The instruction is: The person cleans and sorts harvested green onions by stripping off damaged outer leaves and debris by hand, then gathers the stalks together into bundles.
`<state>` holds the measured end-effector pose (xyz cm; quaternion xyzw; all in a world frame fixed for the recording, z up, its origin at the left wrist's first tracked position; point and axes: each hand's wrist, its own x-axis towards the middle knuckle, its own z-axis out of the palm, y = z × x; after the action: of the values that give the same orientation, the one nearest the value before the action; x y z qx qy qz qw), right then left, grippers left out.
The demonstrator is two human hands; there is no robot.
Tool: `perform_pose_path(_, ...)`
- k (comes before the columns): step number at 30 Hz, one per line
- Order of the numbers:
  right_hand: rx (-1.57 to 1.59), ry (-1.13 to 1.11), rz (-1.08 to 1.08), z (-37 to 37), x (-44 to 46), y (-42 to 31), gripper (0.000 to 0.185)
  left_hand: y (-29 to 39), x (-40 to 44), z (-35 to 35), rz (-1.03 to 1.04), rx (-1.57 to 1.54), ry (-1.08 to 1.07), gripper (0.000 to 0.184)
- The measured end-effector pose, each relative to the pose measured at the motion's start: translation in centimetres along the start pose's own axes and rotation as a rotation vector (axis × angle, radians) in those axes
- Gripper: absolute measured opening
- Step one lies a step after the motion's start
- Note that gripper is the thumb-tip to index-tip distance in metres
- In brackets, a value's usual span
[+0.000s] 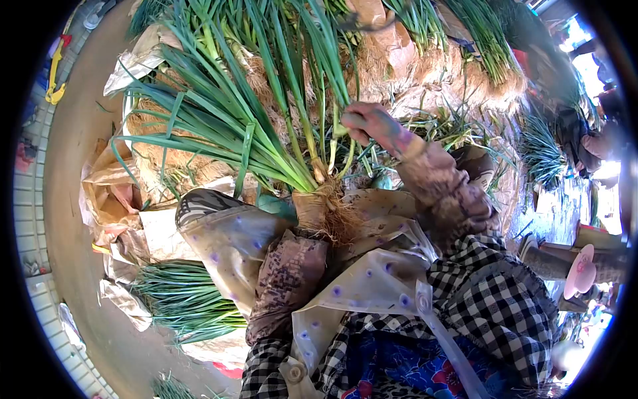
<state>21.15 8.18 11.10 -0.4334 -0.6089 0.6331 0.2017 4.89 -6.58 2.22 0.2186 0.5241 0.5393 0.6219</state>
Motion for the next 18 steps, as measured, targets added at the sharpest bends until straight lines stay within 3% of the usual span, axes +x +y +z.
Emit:
perform_pose_path(4,0.023,0.068,-0.041,0.4,-5.2,-0.2,0.018,-1.1,0.7,1.0,0.080,-0.194,0.035,0.020)
perform_pose_path(7,-0.202,-0.013,-0.072,3.3,-7.0,0.9,0.015,-0.9,0.4,1.7,0.103,-0.236,0.044,0.019)
perform_pose_path(8,-0.081,-0.056,-0.039,4.5,-7.2,1.7,0.015,-0.2,0.1,1.8,0.095,-0.223,0.033,0.019)
perform_pose_path(10,0.170,-0.152,0.030,6.8,-7.3,2.9,0.017,0.8,-0.4,1.6,-0.040,-0.084,0.008,0.019)
perform_pose_path(13,0.246,-0.442,-0.054,9.5,-7.8,1.9,0.019,0.7,-0.5,1.4,-0.075,-0.100,0.005,0.018)
perform_pose_path(16,-0.127,-0.690,0.135,11.2,-8.2,-0.6,0.022,0.6,-0.5,1.2,-0.080,-0.147,0.011,0.018)
perform_pose_path(18,0.103,-0.770,0.000,11.3,-8.6,-0.8,0.023,0.7,-0.6,1.0,-0.095,-0.155,0.010,0.018)
